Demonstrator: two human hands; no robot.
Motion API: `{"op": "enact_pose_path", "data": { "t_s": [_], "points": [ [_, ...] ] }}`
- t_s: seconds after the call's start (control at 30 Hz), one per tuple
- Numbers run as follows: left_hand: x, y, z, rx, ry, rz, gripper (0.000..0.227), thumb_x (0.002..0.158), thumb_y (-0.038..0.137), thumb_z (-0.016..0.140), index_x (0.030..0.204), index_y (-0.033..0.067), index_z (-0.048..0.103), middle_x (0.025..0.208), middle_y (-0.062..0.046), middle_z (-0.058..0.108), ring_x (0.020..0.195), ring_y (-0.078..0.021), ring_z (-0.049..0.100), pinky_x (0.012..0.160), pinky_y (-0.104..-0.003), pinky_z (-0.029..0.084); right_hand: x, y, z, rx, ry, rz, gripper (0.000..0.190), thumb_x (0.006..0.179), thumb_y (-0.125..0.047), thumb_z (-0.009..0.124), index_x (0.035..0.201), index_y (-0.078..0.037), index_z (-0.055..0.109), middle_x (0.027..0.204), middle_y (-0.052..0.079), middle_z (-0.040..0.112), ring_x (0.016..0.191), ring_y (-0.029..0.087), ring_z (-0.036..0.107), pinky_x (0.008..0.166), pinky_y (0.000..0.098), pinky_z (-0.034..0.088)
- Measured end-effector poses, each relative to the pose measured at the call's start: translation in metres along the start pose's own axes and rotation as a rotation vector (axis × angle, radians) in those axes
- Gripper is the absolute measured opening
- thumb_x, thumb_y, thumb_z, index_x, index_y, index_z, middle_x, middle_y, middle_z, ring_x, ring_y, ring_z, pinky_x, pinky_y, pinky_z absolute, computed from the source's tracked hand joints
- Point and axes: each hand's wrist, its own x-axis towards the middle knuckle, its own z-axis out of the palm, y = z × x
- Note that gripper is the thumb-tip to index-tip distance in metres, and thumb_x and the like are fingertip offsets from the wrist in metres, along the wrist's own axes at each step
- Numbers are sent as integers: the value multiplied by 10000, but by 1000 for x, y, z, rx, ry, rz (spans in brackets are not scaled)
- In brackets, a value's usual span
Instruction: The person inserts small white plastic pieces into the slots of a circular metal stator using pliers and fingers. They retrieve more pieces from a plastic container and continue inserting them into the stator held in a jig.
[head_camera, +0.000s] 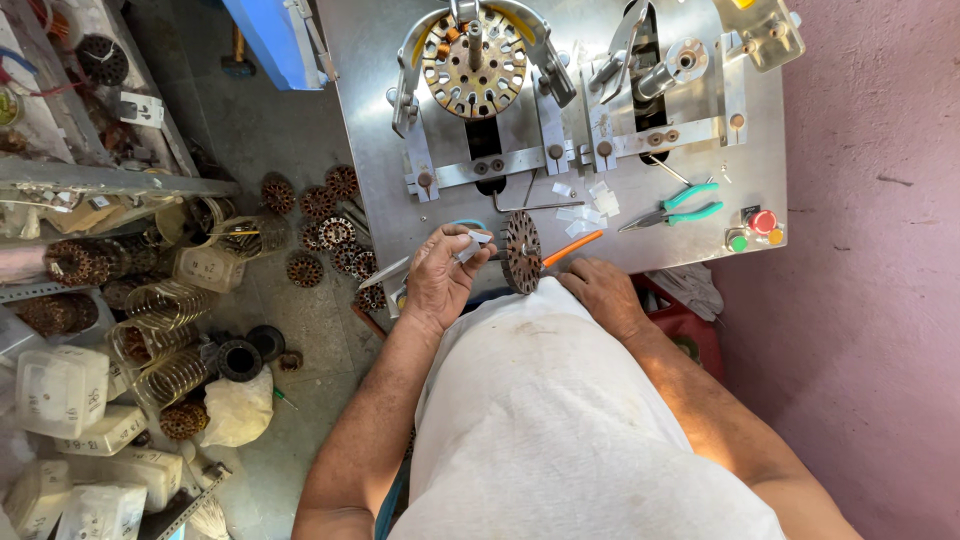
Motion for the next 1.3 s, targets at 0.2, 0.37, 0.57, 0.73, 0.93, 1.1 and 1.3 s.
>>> {"op": "enact_pose_path", "data": {
  "t_s": [0.2,0.37,0.57,0.73,0.93,1.1,1.3],
  "points": [
    [2,-6,2,13,48,-18,115,924,64,637,1028,17,622,1028,-181,716,919,-255,731,848,-316,622,11,0,27,95,-4,21,266,828,-130,668,1088,-96,714,977,90,629,953,302,635,765,434,528],
    [2,-6,6,44,70,-22,124,921,72,641,1031,24,609,1004,-164,713,916,-258,734,859,-319,620,34,-9,37,122,29,59,184,880,-167,694,1040,-78,711,1020,86,646,982,291,647,789,430,544],
    [1,1,11,72,62,-26,123,919,82,633,1023,23,608,983,-166,713,908,-259,737,858,-317,621,32,-5,3,171,167,198,170,909,-187,749,1035,-76,727,931,98,655,903,295,655,769,428,545],
    [-7,0,14,69,49,-48,120,914,92,628,1019,36,616,960,-147,716,878,-239,732,817,-314,623,46,38,-29,110,381,243,248,937,-101,711,1182,-57,705,1139,92,666,1025,281,657,869,388,568],
    [-13,-2,19,33,-99,-167,75,937,87,598,974,27,624,921,-135,707,777,-210,708,645,-272,587,60,58,-36,-143,229,149,355,899,-70,719,1253,-74,708,1243,73,660,1153,292,597,947,415,517],
    [-23,-1,25,2,-118,-229,83,901,58,586,963,14,621,844,-142,679,668,-190,661,511,-244,521,42,51,-35,-91,178,122,317,904,-81,725,1220,-67,702,1290,55,658,1157,272,594,990,399,521],
    [-29,-5,38,79,-129,-328,121,857,84,592,958,23,621,765,-107,631,611,-151,598,412,-222,419,48,51,-39,-77,148,122,433,874,23,708,1235,-215,737,1290,24,625,1127,236,590,979,372,526]
  ]
}}
